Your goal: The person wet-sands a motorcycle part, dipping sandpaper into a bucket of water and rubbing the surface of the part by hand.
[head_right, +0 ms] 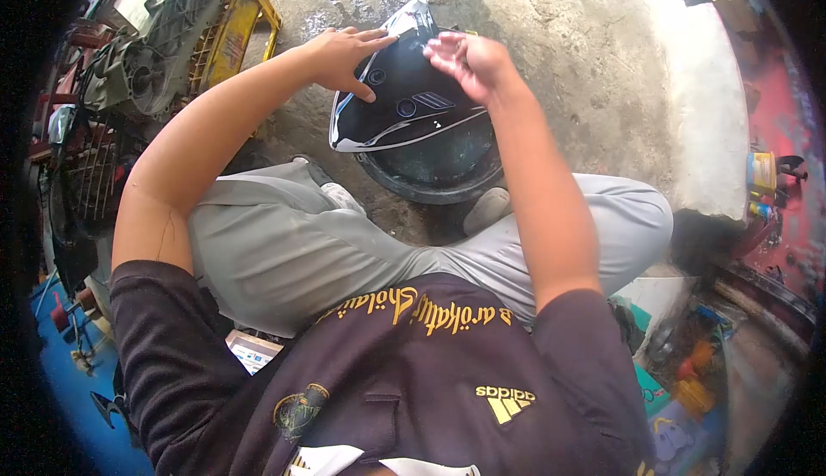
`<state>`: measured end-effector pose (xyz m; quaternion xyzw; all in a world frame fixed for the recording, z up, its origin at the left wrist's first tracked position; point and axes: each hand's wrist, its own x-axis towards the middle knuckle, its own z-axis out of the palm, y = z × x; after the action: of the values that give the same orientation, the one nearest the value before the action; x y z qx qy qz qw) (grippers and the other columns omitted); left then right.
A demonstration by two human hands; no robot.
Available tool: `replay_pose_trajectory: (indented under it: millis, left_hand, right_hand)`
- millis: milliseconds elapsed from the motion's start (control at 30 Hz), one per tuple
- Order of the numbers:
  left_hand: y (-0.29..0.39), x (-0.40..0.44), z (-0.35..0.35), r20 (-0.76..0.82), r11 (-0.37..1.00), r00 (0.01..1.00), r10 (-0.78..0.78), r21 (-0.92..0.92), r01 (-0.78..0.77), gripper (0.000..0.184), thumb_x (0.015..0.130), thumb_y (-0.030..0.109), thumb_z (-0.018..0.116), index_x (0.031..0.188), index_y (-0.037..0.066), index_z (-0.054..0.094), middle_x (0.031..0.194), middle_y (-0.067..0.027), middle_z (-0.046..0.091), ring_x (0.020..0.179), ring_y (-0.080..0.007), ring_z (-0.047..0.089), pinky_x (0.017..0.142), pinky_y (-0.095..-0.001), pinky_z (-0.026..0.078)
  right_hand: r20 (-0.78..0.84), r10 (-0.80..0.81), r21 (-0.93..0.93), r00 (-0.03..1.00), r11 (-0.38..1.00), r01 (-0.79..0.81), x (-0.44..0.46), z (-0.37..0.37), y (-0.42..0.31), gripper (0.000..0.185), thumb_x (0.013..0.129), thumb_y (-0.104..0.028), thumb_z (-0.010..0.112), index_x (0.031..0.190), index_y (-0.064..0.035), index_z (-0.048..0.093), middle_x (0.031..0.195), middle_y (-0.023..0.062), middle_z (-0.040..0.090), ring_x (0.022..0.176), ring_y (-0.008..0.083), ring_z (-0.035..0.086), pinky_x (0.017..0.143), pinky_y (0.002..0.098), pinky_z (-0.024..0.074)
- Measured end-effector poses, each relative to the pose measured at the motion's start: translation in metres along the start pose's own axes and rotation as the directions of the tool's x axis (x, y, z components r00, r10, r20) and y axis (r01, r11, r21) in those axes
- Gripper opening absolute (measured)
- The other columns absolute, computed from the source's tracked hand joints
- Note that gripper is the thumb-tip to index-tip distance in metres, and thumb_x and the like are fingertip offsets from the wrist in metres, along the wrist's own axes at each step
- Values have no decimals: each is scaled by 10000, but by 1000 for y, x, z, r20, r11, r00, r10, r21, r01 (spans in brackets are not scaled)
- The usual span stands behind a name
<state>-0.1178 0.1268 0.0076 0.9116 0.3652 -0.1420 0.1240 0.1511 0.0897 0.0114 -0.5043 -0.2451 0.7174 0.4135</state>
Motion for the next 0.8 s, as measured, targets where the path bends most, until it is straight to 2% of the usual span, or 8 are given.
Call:
replay_pose_trajectory:
  millis: [200,400,433,500,567,600,700,800]
  left_hand:
    - [1,2,0,19,1000,1000,-2,27,1,1184,725,672,827,1676,223,282,1687,-90,382,1437,-344,508,1089,-570,464]
    - [1,4,0,33,999,999,-14,48,12,1192,727,676,826,1678,216,274,1687,-92,381,1431,-341,515,1088,-565,465]
    - [1,4,0,30,999,999,-15,39,14,1195,727,678,825,1679,215,270,1689,-91,379,1427,-342,519,1088,-564,466]
    - [2,3,-1,31,1000,999,-15,10,15,1183,727,631,843,1678,227,266,1691,-106,368,1436,-362,506,1117,-571,449]
    - [2,0,-2,34,1000,999,-18,-18,18,1174,728,583,860,1677,240,261,1693,-121,357,1446,-381,493,1147,-578,433]
    - [2,-1,-2,32,999,999,-23,-32,24,1173,729,581,860,1678,242,259,1698,-120,347,1441,-384,498,1150,-580,430]
    - [-4,1,5,13,999,1000,-15,-31,15,1182,730,628,841,1682,252,250,1710,-99,328,1438,-375,505,1130,-581,443]
    - [-8,3,12,1,999,1000,6,-35,-6,1192,730,673,825,1686,263,242,1721,-78,312,1442,-364,504,1107,-593,454]
  right_hand:
    - [-76,-167,-56,983,985,163,28,38,-41,559,886,143,318,1440,192,378,1416,360,504,1309,459,567,1143,504,519]
    - [23,-245,-101,969,964,246,4,21,-47,565,830,131,344,1390,168,413,1409,346,530,1348,451,551,1164,505,507]
    - [17,-211,-61,977,976,211,-8,14,-40,504,855,125,338,1331,151,500,1287,304,640,1218,411,656,1078,483,550]
    - [113,-85,-101,990,990,97,-44,-5,-21,500,802,112,378,1255,126,588,1210,277,694,1127,389,707,1039,461,571]
    - [213,174,-309,961,945,-103,-71,-34,1,556,702,98,406,1204,113,643,1223,251,707,1147,367,714,1036,420,584]
    - [175,263,-300,949,932,-203,-85,-42,20,543,698,78,417,1170,78,686,1173,215,740,1109,323,735,953,384,608]
    - [-120,406,-587,906,707,-395,-87,-65,77,394,861,44,455,1141,20,731,1077,155,758,1034,235,732,875,359,586]
    - [-197,173,-905,965,347,-247,-40,-96,138,308,879,-94,551,1053,30,774,1104,242,760,1002,371,746,843,446,567]
